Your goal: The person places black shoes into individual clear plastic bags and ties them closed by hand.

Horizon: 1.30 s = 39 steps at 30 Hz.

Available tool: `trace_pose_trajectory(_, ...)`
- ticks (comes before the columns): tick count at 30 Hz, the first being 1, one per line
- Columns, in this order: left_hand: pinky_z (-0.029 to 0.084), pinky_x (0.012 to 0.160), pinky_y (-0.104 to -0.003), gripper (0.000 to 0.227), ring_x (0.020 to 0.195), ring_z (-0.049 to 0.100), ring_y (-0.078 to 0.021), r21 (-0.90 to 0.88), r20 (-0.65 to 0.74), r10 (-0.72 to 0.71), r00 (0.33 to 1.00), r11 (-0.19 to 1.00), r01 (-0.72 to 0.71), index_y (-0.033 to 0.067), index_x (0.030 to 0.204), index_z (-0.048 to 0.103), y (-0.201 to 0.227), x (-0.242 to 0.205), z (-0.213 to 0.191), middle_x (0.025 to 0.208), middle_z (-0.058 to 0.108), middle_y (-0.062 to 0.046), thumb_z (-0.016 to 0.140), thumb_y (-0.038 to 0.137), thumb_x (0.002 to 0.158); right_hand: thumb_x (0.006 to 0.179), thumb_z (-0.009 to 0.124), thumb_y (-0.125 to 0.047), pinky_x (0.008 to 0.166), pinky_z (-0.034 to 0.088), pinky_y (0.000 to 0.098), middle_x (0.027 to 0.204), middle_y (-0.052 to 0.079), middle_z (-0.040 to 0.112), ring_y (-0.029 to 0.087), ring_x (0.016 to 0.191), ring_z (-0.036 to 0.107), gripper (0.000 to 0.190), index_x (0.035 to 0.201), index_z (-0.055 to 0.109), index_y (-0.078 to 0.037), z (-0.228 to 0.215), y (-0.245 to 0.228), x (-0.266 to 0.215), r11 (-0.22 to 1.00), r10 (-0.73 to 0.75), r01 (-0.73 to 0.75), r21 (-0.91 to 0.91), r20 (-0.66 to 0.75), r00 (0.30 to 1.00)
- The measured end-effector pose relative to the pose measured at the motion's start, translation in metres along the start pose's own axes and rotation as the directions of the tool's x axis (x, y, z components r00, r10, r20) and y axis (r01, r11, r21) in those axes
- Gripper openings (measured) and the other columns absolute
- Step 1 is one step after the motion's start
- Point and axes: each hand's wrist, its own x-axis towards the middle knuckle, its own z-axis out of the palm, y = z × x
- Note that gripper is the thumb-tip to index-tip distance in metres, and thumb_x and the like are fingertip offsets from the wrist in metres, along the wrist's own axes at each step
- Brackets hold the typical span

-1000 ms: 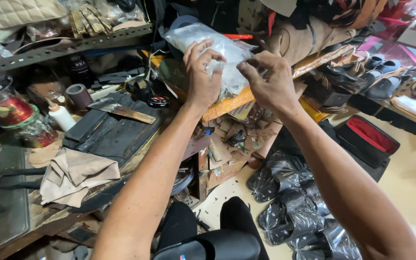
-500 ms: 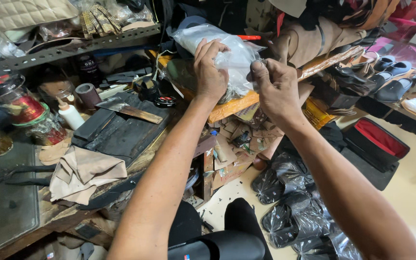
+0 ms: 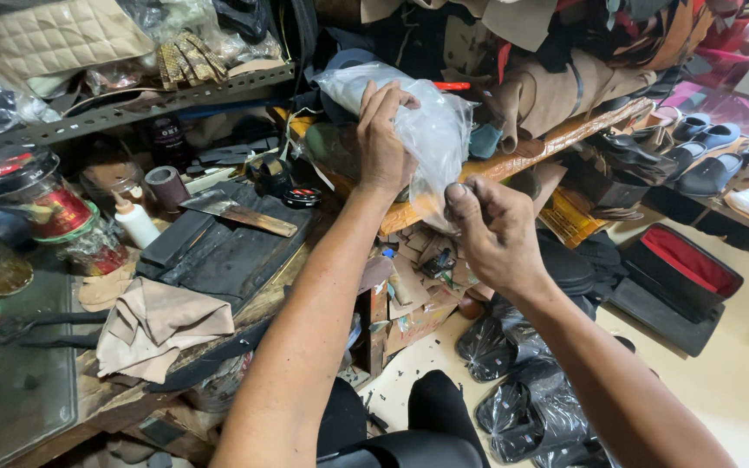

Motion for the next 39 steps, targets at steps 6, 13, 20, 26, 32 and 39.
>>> trace_pose_trajectory(6, 0.031, 0.108, -0.045, 0.057, 0.128, 0.033, -0.0398, 0.098, 0.005, -0.166, 0.986, 0.981, 0.165, 0.0161, 0.112, 0.051, 0.007, -0.011, 0.0, 0.131, 0.034, -0.02, 0.066, 0.014, 0.057, 0.099, 0.043, -0.032, 0.052, 0.044, 0.0224, 0.075, 0.003, 0.05, 0.011, 0.063, 0.049, 0.03, 0.083, 0.049, -0.008, -0.013, 0.016, 0.004, 0.992, 0.119, -0.123, -0.017, -0.169, 0.978)
trace_pose_trajectory(13, 0.017, 0.12, -0.062, 0.058, 0.142, 0.021, -0.0358, -0.041, 0.033, 0.004, 0.999, 0.999, -0.003, 0.0209, 0.119, 0.043, 0.044, -0.028, -0.01, 0.146, 0.027, -0.015, 0.054, 0.031, 0.063, 0.101, 0.043, -0.014, 0.049, 0.044, 0.0301, 0.077, 0.01, 0.055, 0.02, 0.061, 0.058, 0.015, 0.09, 0.04, -0.003, -0.031, 0.011, 0.027, 0.939, 0.017, -0.063, -0.338, -0.139, 0.99)
trace_pose_trajectory(20, 0.018, 0.116, -0.051, 0.033, 0.138, 0.019, -0.0361, -0.103, 0.045, -0.054, 0.998, 0.993, 0.059, 0.0208, 0.09, 0.066, 0.056, -0.024, -0.013, 0.133, 0.043, -0.009, 0.06, 0.051, 0.079, 0.095, 0.064, -0.022, 0.046, 0.032, 0.0212, 0.065, 0.001, 0.054, 0.007, 0.054, 0.043, 0.022, 0.082, 0.06, -0.006, -0.042, 0.014, 0.041, 0.974, 0.0, 0.004, -0.225, 0.021, 1.0)
trace_pose_trajectory(26, 0.012, 0.114, -0.049, 0.032, 0.133, 0.025, -0.0291, -0.134, 0.14, -0.063, 0.988, 0.988, 0.082, 0.0173, 0.079, 0.067, 0.053, -0.023, -0.016, 0.125, 0.048, -0.006, 0.064, 0.049, 0.073, 0.097, 0.057, -0.014, 0.056, 0.044, 0.0209, 0.076, 0.003, 0.059, 0.01, 0.065, 0.053, 0.012, 0.09, 0.061, -0.005, -0.047, 0.023, 0.039, 0.983, 0.13, -0.114, -0.146, 0.101, 0.986)
trace_pose_trajectory(32, 0.025, 0.106, -0.049, 0.016, 0.126, 0.029, -0.0324, -0.013, 0.098, -0.126, 0.987, 0.992, 0.127, 0.0155, 0.078, 0.064, 0.036, -0.021, -0.005, 0.111, 0.056, -0.006, 0.069, 0.03, 0.077, 0.101, 0.053, -0.021, 0.059, 0.037, 0.0223, 0.075, 0.0, 0.053, 0.009, 0.066, 0.047, 0.021, 0.087, 0.057, -0.006, -0.043, 0.028, 0.028, 0.99, 0.019, -0.022, -0.142, -0.023, 1.0)
trace_pose_trajectory(39, 0.042, 0.099, -0.047, 0.02, 0.119, 0.045, -0.0414, -0.031, 0.005, -0.049, 0.999, 0.998, 0.049, 0.008, 0.084, 0.054, 0.033, -0.016, -0.014, 0.101, 0.052, -0.014, 0.046, -0.006, 0.072, 0.089, 0.07, -0.002, 0.049, 0.03, 0.0261, 0.064, 0.001, 0.046, 0.01, 0.054, 0.036, 0.02, 0.082, 0.052, -0.005, -0.029, 0.016, 0.016, 0.953, -0.118, 0.071, -0.295, -0.146, 0.982)
